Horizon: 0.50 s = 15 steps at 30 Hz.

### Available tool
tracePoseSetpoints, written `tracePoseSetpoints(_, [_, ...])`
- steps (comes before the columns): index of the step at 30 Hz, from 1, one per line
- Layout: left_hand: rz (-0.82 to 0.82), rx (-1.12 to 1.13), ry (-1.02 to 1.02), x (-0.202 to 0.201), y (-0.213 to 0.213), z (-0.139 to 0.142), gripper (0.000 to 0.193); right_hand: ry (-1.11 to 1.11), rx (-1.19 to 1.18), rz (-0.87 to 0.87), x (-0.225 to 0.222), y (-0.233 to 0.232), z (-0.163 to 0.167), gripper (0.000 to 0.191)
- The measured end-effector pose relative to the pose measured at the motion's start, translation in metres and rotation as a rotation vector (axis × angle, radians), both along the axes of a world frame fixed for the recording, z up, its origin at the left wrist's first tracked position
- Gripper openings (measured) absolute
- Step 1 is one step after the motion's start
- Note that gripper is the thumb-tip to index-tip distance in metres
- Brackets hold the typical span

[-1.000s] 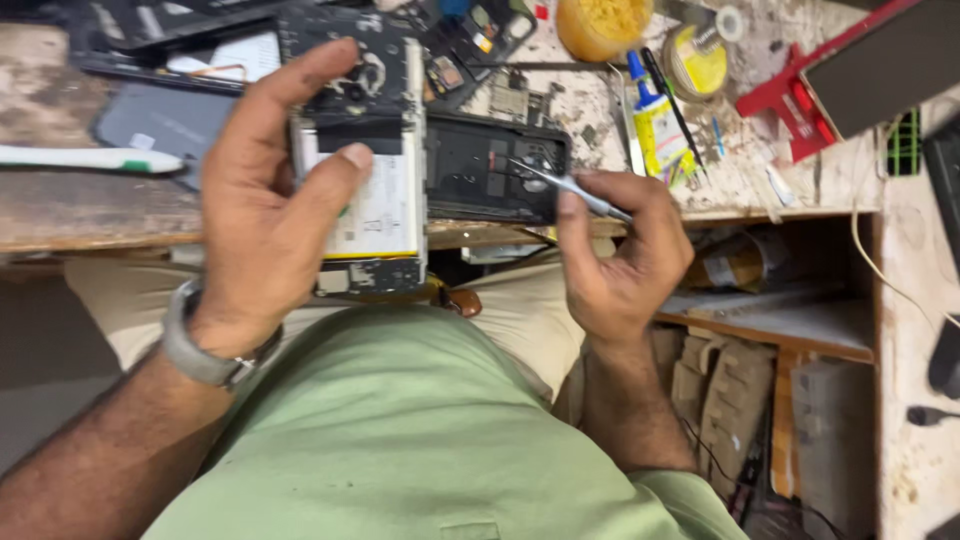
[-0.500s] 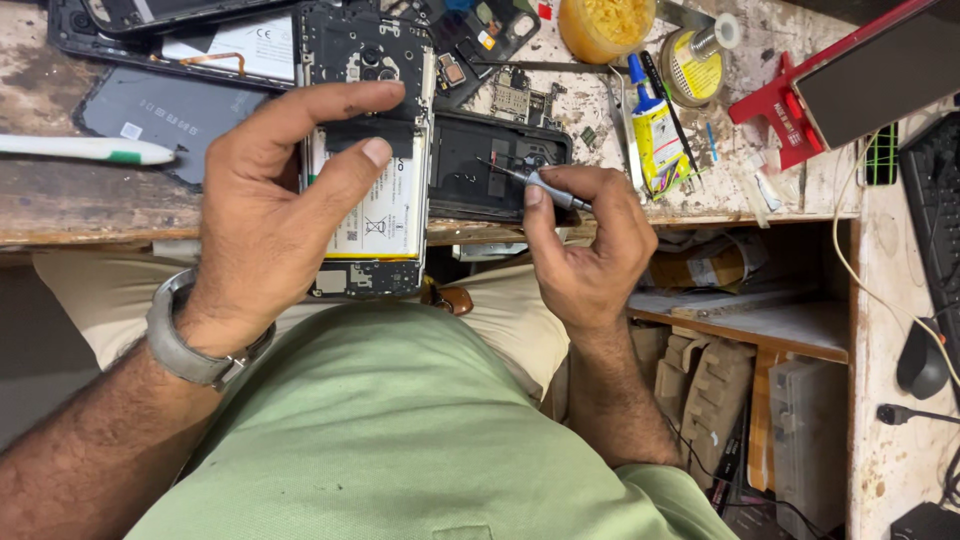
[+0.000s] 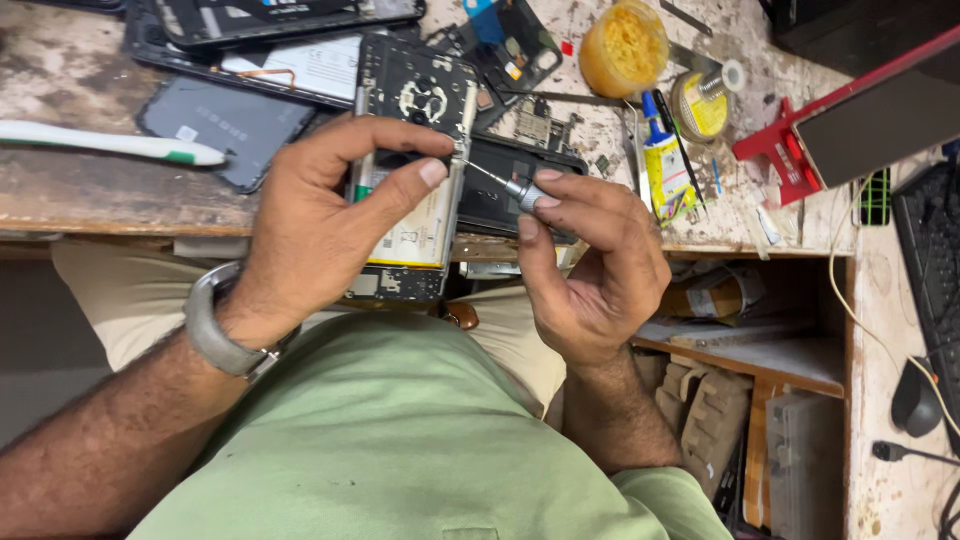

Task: The person uses a screwdriver to remove screws from the internal frame of a disassembled smartphone. They then detach and set aside a small black metal bracket near the camera module. The person continues to unscrew additional fasteners around the camera area while holding the phone body steady.

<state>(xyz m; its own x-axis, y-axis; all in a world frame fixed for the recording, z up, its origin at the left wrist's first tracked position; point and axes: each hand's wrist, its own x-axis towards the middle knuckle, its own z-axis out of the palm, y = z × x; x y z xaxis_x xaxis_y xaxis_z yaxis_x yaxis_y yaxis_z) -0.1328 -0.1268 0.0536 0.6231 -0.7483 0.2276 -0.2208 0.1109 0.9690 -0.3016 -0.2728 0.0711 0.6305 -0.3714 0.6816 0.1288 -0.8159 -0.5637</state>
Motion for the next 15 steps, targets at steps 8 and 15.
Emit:
tracePoseSetpoints(8, [-0.035, -0.025, 0.015, 0.0022, -0.0002, -0.0004, 0.017, 0.004, -0.052, 0.014, 0.005, 0.0044, 0.0045, 0.027])
tracePoseSetpoints(15, [-0.032, -0.016, 0.002, 0.0024, -0.0009, -0.0009, 0.014, -0.003, -0.021, 0.045, 0.0054, 0.0046, 0.0005, 0.026])
